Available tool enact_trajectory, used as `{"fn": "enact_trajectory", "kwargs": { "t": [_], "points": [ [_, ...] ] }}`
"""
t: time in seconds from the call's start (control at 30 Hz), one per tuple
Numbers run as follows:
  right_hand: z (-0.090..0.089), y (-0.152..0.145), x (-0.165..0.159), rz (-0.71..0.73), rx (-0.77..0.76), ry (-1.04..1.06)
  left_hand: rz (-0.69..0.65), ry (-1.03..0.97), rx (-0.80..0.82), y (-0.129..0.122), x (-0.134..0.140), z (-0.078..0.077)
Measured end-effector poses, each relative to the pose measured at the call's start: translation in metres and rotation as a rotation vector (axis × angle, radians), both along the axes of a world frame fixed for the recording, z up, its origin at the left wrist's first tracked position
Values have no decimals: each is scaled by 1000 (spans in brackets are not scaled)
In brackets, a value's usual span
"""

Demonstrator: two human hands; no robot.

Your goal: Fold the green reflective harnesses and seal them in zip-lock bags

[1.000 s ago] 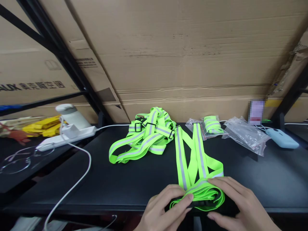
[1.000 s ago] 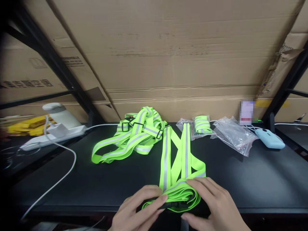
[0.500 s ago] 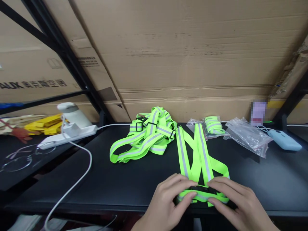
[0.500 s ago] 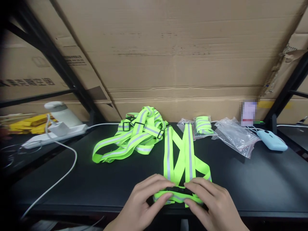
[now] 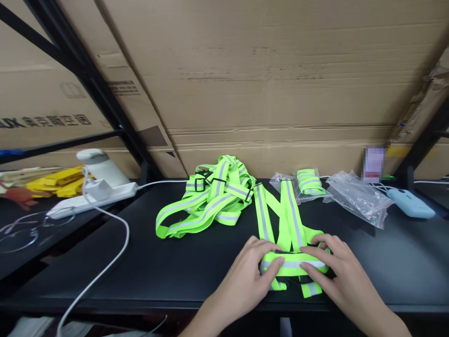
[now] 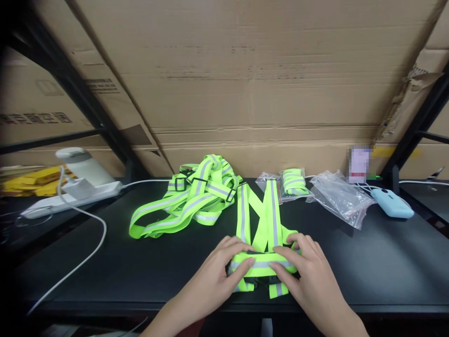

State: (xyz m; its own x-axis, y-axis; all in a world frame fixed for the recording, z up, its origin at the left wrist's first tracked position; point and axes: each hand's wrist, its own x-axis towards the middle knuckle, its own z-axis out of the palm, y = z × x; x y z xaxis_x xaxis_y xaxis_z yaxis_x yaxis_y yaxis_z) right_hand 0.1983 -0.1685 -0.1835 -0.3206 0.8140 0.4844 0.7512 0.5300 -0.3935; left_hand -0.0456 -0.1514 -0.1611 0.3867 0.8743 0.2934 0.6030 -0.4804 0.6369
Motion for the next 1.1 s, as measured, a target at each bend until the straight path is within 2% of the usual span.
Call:
{"fn": "enact_trajectory", "kwargs": {
  "t": [0.17, 0.27, 0.43, 0.53, 0.83, 1.1],
  "points": [
    [4, 7, 4, 37, -24, -54, -22, 40, 24, -2, -1, -1],
    [5, 8, 3, 25, 15, -60, -25, 38, 33, -5, -1, -3],
    [7, 8, 1, 59, 157, -136, -64, 8, 189, -5, -1, -10],
    [10, 4, 4, 143, 159, -161, -83, 21, 246, -3, -4, -11],
    [1, -1, 16, 201, 54, -222, -253, 158, 37, -5, -25, 2],
    [11, 7, 9, 223, -45, -184, -200, 147, 38, -5, -19, 1]
  ]
}}
